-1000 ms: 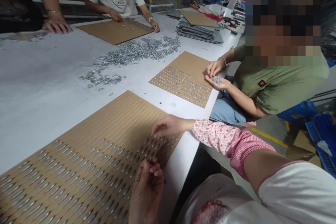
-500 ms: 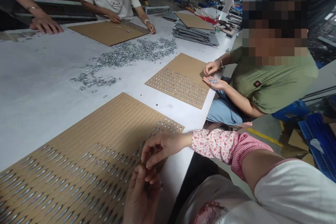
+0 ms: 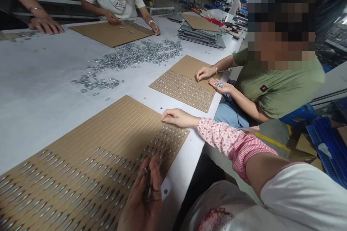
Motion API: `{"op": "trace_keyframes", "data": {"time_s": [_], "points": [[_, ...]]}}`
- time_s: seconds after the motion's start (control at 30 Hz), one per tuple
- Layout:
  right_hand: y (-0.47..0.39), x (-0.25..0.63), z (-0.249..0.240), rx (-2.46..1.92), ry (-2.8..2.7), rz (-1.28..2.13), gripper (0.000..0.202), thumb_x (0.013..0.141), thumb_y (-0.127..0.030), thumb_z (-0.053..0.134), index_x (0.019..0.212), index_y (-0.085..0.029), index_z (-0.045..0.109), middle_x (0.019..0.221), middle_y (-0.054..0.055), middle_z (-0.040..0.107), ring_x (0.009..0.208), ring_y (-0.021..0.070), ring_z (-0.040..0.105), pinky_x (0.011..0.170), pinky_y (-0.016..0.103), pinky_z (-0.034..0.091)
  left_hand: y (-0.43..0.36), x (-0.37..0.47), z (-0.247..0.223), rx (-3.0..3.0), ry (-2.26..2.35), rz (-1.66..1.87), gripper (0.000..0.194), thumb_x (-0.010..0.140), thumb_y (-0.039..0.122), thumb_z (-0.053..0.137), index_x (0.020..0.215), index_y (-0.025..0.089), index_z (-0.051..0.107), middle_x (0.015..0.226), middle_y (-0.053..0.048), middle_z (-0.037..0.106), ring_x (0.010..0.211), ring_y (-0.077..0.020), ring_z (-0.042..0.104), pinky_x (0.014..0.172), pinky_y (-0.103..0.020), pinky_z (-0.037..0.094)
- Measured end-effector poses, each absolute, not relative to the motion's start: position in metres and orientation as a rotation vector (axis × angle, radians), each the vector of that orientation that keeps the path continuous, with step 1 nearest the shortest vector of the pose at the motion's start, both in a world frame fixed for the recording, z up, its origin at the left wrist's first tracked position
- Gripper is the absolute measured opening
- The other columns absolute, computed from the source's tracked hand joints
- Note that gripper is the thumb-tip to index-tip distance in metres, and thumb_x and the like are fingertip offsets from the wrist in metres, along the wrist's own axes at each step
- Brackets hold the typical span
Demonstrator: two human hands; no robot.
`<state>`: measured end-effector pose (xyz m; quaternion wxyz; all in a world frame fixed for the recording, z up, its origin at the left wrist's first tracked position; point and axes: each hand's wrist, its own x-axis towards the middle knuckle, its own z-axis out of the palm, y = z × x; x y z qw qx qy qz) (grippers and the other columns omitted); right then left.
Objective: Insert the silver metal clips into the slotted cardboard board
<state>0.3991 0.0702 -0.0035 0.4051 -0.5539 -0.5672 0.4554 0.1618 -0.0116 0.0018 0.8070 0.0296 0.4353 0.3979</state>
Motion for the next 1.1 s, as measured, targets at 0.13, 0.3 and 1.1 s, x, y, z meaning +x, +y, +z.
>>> {"op": "trace_keyframes", "data": {"time_s": [0.13, 0.3, 1.1], "points": [[0.084, 0.424, -0.021, -1.625, -1.616, 1.017, 0.019, 0.078, -0.028, 0.063, 0.086, -0.010, 0.065, 0.076, 0.002, 0.064, 0.067, 0.0082, 0.055, 0.067, 0.020, 0.041, -0.010, 0.163, 0.008, -0.122, 0.940, 0.794, 0.036, 0.089, -0.002, 0.036, 0.103, 0.013, 0.065, 0.082, -0.005, 0.068, 0.058, -0.0053, 0.060, 0.052, -0.012, 0.051], [0.090, 0.426, -0.024, -1.707, -1.758, 0.983, 0.022, 0.080, -0.031, 0.059, 0.083, -0.011, 0.066, 0.072, 0.000, 0.063, 0.063, 0.0076, 0.052, 0.063, 0.019, 0.037, -0.011, 0.167, 0.013, -0.100, 0.963, 0.800, 0.030, 0.089, 0.000, 0.040, 0.098, 0.012, 0.066, 0.081, -0.005, 0.066, 0.056, -0.0072, 0.058, 0.046, -0.014, 0.048], [0.042, 0.328, 0.008, -0.931, -1.481, 1.875, 0.038, 0.076, -0.047, 0.067, 0.086, -0.012, 0.056, 0.076, 0.002, 0.064, 0.070, 0.0100, 0.060, 0.068, 0.024, 0.047, -0.015, 0.170, -0.002, 0.067, 0.771, 0.971, 0.015, 0.070, 0.020, 0.077, 0.081, 0.015, 0.069, 0.070, 0.002, 0.059, 0.055, -0.0040, 0.052, 0.049, -0.011, 0.045]]}}
